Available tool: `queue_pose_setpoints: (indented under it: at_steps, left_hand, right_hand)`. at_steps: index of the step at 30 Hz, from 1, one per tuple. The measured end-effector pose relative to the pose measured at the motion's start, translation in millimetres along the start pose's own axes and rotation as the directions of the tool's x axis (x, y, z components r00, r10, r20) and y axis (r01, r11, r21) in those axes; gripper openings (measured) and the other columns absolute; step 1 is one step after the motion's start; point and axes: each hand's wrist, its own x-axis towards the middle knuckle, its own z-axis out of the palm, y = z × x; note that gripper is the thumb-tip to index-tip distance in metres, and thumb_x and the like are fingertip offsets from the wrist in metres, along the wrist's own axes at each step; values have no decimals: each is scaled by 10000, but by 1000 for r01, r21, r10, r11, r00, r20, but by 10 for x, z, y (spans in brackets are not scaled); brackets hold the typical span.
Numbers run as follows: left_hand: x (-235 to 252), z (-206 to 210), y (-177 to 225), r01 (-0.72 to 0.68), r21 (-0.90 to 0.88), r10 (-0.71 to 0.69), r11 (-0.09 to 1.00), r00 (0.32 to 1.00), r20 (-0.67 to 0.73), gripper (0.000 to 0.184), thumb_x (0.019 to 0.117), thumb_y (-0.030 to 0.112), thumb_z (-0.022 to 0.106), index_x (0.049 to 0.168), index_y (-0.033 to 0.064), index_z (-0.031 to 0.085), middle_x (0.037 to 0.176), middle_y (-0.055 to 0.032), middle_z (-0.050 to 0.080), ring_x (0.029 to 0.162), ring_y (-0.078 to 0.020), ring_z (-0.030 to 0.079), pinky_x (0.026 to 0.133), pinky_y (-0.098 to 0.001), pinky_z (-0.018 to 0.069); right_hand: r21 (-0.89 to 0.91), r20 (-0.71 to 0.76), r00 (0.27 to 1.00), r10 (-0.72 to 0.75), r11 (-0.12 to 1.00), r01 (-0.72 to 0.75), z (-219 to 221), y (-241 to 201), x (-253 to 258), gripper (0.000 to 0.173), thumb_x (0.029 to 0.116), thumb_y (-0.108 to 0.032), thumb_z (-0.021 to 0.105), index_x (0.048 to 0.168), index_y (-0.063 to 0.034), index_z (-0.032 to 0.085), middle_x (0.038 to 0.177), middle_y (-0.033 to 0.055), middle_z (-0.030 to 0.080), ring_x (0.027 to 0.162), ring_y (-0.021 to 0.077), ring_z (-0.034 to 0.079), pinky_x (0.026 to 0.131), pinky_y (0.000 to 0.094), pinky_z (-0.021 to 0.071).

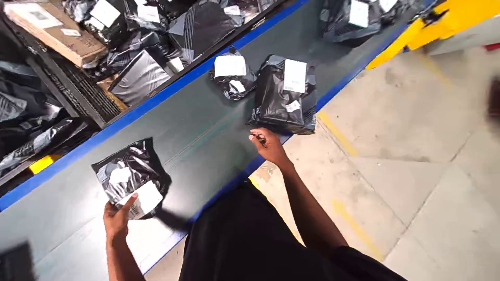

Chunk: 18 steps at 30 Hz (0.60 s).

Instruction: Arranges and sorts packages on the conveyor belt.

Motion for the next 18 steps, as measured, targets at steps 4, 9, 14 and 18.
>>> queue_pose_setpoints:
  at_steps: [4,9,14,18]
  left_hand:
    - [1,-447,-77,55,72,-50,996,996,-69,901,733,211,924,1461,26,425,1259,-144,643,1049,-170,675,915,-393,587]
    - [-75,-823,-90,154,268,-76,951,958,-278,1098,747,286,908,1572,-5,245,1477,-288,457,1318,-349,519,1089,-484,464]
    - [-175,-608,58,-95,642,396,761,852,-344,846,847,437,781,1433,-92,476,1452,-396,420,1390,-529,379,1188,-558,303]
    - [-334,326,320,-308,392,356,867,933,-54,797,914,450,739,1446,-73,460,1471,-311,457,1382,-378,460,1112,-510,441]
  right_hand:
    - [-83,-186,982,-15,997,0,-209,-33,-87,311,1021,-337,610,1200,-103,711,1163,77,705,980,120,694,796,303,608]
    - [-169,-348,937,-37,985,-24,-435,125,-261,298,1008,-329,634,1152,-82,719,1219,130,663,1109,193,659,858,342,600]
    - [-234,-382,923,-38,971,-57,-427,273,-404,386,989,-386,657,1204,-69,694,1310,194,607,1227,291,589,945,422,555]
    - [-160,-317,943,98,975,-155,-269,299,-449,622,950,-497,672,1371,-50,572,1382,219,548,1231,283,576,916,408,556]
